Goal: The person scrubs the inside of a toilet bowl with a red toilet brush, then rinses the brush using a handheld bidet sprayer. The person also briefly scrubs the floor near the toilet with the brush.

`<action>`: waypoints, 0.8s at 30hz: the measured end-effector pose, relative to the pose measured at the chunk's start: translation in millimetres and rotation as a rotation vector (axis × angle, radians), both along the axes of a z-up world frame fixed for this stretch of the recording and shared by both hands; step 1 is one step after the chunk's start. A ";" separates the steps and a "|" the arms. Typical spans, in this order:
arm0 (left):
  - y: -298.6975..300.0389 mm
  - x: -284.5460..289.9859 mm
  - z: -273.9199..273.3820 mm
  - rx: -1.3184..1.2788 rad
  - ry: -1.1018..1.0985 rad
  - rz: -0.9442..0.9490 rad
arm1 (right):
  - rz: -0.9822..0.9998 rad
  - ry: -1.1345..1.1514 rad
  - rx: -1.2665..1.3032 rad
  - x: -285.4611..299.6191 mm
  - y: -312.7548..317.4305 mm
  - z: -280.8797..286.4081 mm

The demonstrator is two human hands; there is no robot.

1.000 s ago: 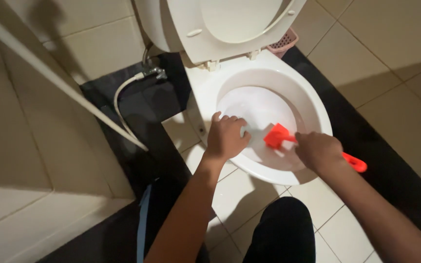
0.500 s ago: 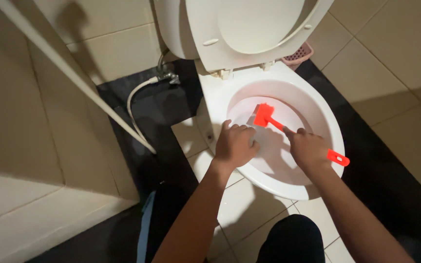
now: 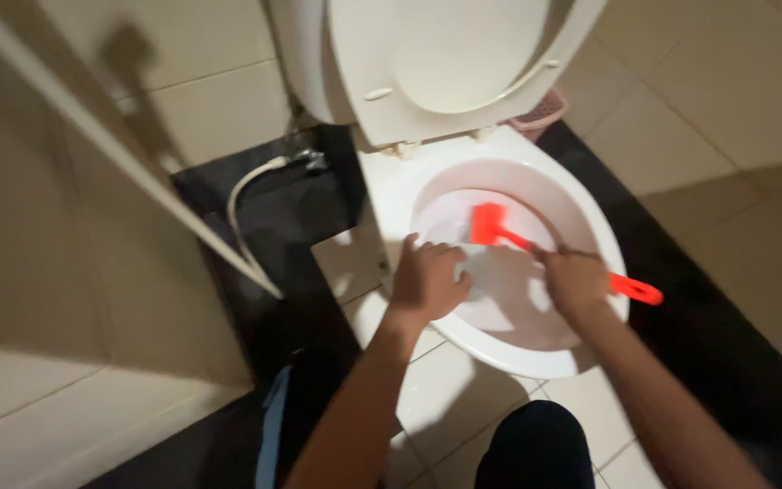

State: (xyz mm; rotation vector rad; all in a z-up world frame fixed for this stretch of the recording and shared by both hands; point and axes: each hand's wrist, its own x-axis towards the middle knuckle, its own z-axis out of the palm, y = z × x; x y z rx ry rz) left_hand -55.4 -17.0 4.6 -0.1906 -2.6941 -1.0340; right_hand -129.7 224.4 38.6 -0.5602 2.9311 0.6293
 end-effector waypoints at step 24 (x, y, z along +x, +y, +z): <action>0.3 -5.0 -7.1 0.006 -0.020 0.010 | 0.335 0.218 -0.006 -7.0 -8.9 -16.1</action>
